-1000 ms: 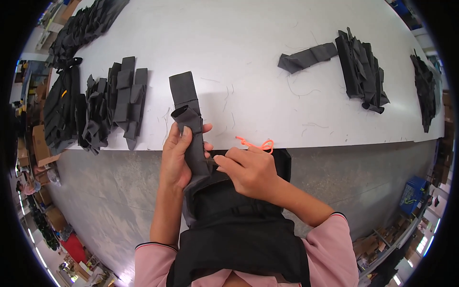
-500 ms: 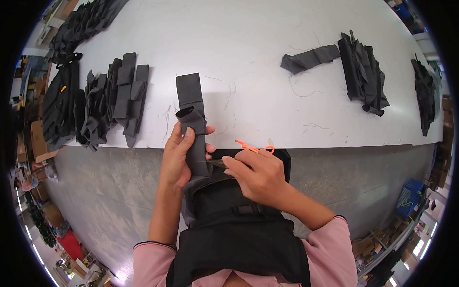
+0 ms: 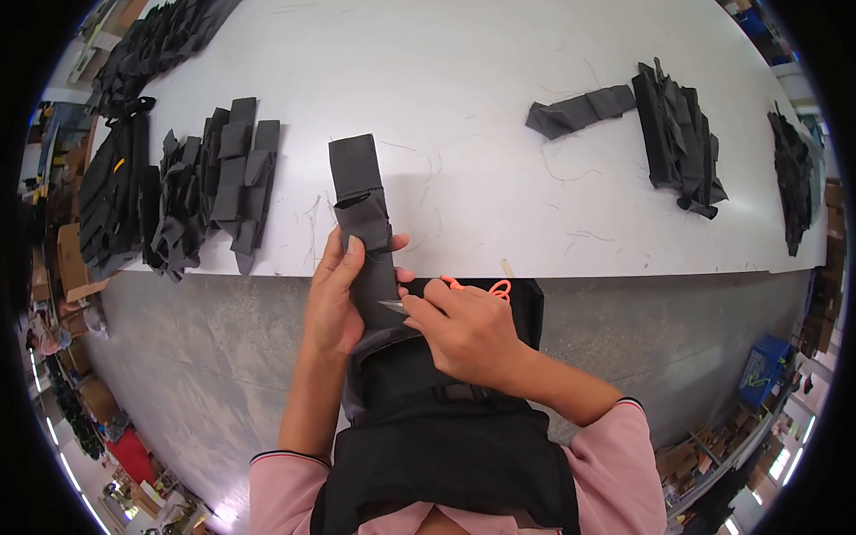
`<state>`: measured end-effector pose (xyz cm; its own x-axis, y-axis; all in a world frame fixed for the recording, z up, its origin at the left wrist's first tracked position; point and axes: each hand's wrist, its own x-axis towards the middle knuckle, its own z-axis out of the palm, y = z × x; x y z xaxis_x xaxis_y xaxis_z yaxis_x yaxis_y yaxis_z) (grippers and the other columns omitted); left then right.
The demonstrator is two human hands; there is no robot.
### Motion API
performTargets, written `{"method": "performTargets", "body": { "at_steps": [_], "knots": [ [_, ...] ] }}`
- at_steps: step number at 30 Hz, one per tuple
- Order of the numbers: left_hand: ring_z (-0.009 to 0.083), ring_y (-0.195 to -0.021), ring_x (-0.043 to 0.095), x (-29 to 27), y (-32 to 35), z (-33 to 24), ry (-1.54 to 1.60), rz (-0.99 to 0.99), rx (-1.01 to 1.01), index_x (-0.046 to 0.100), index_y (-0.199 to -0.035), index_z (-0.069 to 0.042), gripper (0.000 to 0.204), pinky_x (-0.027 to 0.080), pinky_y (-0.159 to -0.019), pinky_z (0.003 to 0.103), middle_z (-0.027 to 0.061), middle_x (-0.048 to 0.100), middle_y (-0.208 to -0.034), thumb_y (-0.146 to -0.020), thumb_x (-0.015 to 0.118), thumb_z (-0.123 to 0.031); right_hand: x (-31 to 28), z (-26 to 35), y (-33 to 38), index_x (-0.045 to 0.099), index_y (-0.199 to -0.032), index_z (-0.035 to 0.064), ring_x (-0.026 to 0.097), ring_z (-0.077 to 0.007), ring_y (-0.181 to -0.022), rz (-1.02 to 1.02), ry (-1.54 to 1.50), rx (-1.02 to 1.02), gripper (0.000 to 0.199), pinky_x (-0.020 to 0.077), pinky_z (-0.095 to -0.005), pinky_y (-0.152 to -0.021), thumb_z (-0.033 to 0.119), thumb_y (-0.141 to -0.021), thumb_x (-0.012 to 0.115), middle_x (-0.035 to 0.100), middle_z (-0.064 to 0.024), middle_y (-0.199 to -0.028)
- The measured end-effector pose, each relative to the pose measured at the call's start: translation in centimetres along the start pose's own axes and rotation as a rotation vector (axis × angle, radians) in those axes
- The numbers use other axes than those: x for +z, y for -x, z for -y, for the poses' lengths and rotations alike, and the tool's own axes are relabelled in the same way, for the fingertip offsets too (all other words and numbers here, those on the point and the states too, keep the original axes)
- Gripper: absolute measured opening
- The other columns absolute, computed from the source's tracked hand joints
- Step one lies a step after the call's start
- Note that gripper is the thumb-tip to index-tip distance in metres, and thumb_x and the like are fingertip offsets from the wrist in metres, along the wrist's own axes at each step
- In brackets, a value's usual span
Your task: Trimming loose threads from black fabric straps using small nippers.
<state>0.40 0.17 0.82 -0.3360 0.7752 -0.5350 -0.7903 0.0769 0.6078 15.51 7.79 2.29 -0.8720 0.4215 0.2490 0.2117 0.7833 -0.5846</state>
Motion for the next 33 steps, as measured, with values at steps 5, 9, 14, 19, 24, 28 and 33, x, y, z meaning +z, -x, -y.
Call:
{"method": "performTargets", "body": {
  "at_steps": [5, 9, 14, 19, 24, 28, 33],
  "knots": [
    [0.02, -0.076, 0.065, 0.3, 0.3, 0.0, -0.014, -0.025, 0.011, 0.036, -0.13, -0.008, 0.04, 0.055, -0.063, 0.031, 0.0171, 0.059, -0.11, -0.097, 0.046, -0.026, 0.0, 0.5, 0.0, 0.063, -0.091, 0.0071, 0.054, -0.0171, -0.057, 0.036, 0.005, 0.049, 0.027, 0.0406, -0.0289, -0.048, 0.009, -0.066, 0.073, 0.053, -0.0032, -0.074],
    [0.02, -0.076, 0.065, 0.3, 0.3, 0.0, -0.022, -0.024, 0.022, 0.036, -0.13, -0.007, 0.039, 0.055, -0.064, 0.031, 0.0174, 0.059, -0.111, -0.097, 0.045, -0.027, 0.6, 0.3, -0.2, 0.062, -0.089, 0.006, 0.055, -0.0172, -0.057, 0.025, -0.01, 0.005, 0.025, 0.0409, -0.0291, -0.048, 0.01, -0.066, 0.073, 0.054, -0.0038, -0.075],
    [0.0201, -0.075, 0.065, 0.0, 0.3, -0.1, -0.004, -0.026, 0.022, 0.036, -0.129, -0.007, 0.038, 0.055, -0.064, 0.031, 0.0174, 0.059, -0.11, -0.097, 0.044, -0.027, 1.1, 0.0, -0.2, 0.061, -0.087, 0.0051, 0.055, -0.0189, -0.057, 0.02, -0.007, -0.076, 0.025, 0.0413, -0.0293, -0.049, 0.009, -0.066, 0.074, 0.053, -0.0046, -0.074],
    [0.02, -0.077, 0.064, -0.3, 0.2, 0.1, 0.023, 0.008, -0.015, 0.037, -0.129, -0.007, 0.04, 0.055, -0.065, 0.032, 0.0167, 0.059, -0.11, -0.097, 0.044, -0.029, 1.2, -0.6, 0.4, 0.06, -0.092, 0.0034, 0.055, -0.0179, -0.056, -0.08, -0.131, -0.032, 0.026, 0.0415, -0.0283, -0.049, 0.003, -0.068, 0.072, 0.053, -0.0054, -0.075],
    [0.0197, -0.086, 0.061, -0.7, 0.1, 1.4, 0.128, 0.014, -0.144, 0.016, -0.143, -0.009, 0.056, 0.053, -0.071, 0.033, 0.0174, 0.053, -0.115, -0.096, 0.045, -0.024, 2.0, -1.4, -0.8, 0.058, -0.106, 0.0066, 0.056, -0.0201, -0.059, -0.05, -0.598, 0.381, 0.035, 0.0449, -0.0287, -0.052, 0.002, -0.074, 0.069, 0.051, -0.0082, -0.079],
    [0.0222, -0.083, 0.061, 0.6, 2.0, 1.4, -0.16, 0.123, -0.07, -0.003, -0.144, -0.014, 0.072, 0.054, -0.071, 0.033, 0.0199, 0.047, -0.118, -0.086, 0.038, 0.001, 3.3, -3.5, -1.3, 0.056, -0.102, 0.0053, 0.058, -0.0223, -0.063, -0.114, -0.391, 0.254, 0.032, 0.0468, -0.031, -0.054, -0.003, -0.072, 0.065, 0.049, -0.0099, -0.08],
    [0.025, -0.078, 0.063, -0.4, 2.3, 2.8, -0.163, 0.103, -0.098, 0.004, -0.133, -0.011, 0.059, 0.054, -0.069, 0.034, 0.0231, 0.046, -0.119, -0.089, 0.041, 0.0, 4.6, -4.3, -3.0, 0.051, -0.088, 0.0013, 0.048, -0.0145, -0.055, -0.458, -0.575, 0.313, 0.008, 0.0384, -0.0247, -0.049, 0.0, -0.083, 0.056, 0.045, -0.0054, -0.075]
  ]
}}
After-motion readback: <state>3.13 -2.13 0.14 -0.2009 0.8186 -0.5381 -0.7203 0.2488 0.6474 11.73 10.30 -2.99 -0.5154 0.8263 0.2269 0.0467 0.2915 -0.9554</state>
